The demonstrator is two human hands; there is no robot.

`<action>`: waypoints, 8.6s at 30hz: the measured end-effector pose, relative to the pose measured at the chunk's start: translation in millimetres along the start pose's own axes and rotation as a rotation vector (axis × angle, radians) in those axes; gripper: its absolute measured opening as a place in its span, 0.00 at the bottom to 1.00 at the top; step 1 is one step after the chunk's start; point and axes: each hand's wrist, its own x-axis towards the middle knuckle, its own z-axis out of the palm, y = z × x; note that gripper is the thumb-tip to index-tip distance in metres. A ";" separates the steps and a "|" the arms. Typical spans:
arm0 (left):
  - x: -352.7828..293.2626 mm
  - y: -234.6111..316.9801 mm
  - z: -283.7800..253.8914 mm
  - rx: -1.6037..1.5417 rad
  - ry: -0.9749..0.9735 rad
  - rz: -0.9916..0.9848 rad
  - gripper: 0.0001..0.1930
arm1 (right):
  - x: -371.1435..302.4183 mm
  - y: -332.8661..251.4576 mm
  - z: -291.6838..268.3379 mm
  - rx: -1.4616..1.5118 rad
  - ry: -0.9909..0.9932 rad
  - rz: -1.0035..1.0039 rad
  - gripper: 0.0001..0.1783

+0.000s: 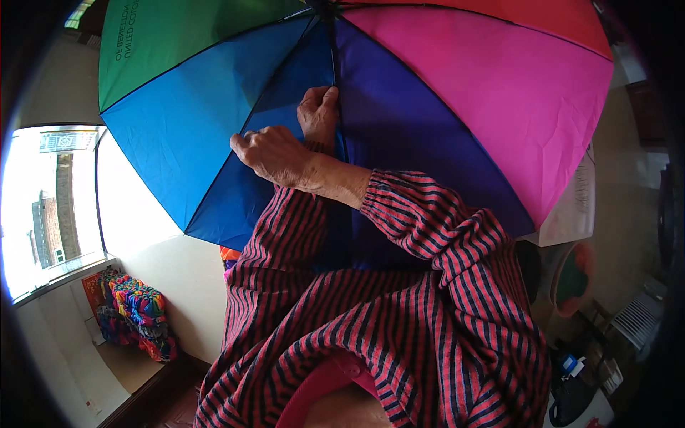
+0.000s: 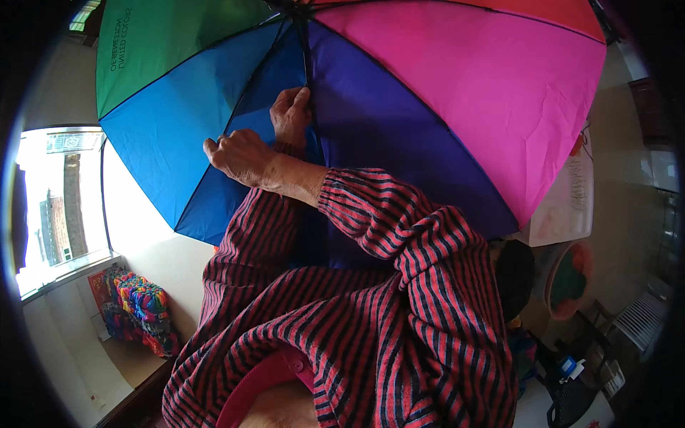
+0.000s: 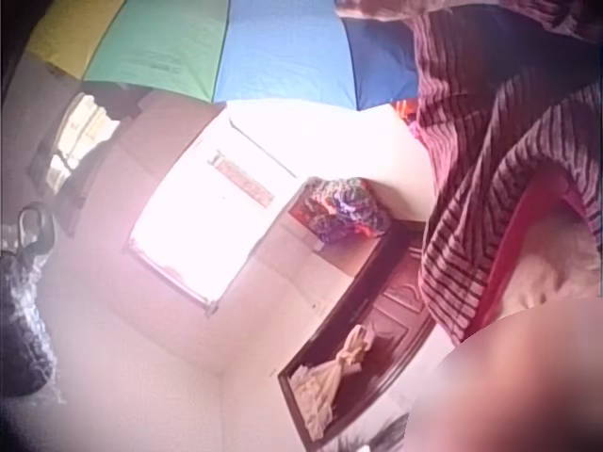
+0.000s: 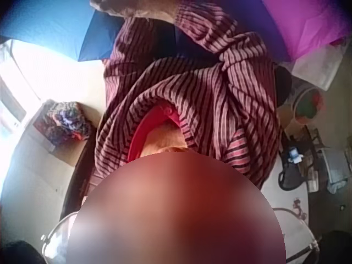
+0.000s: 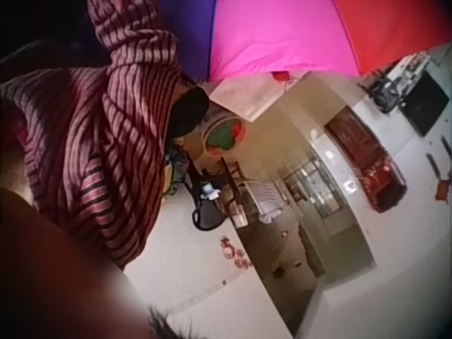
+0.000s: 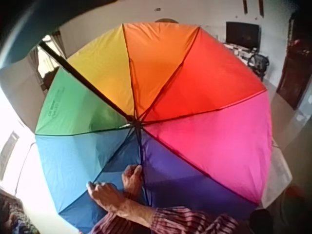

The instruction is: The recorder is attempting to open and fix the mechanism of a multi-colored umbrella while sitting on the floor.

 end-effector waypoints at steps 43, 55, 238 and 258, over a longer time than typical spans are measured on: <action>-129.5 -19.9 -52.1 1.320 -0.334 0.180 0.23 | -221.5 112.6 -153.4 -0.121 0.174 0.227 0.05; -136.6 -22.3 -3.6 1.223 -0.189 0.107 0.16 | -218.0 113.3 -145.9 -0.054 -0.136 0.101 0.07; -146.5 -33.4 -28.9 0.087 0.033 -0.450 0.08 | -194.9 87.7 -29.3 0.045 -0.197 0.255 0.12; -147.8 -20.9 -29.0 -0.006 0.017 -0.488 0.06 | -197.1 89.1 -29.3 0.042 -0.088 0.159 0.14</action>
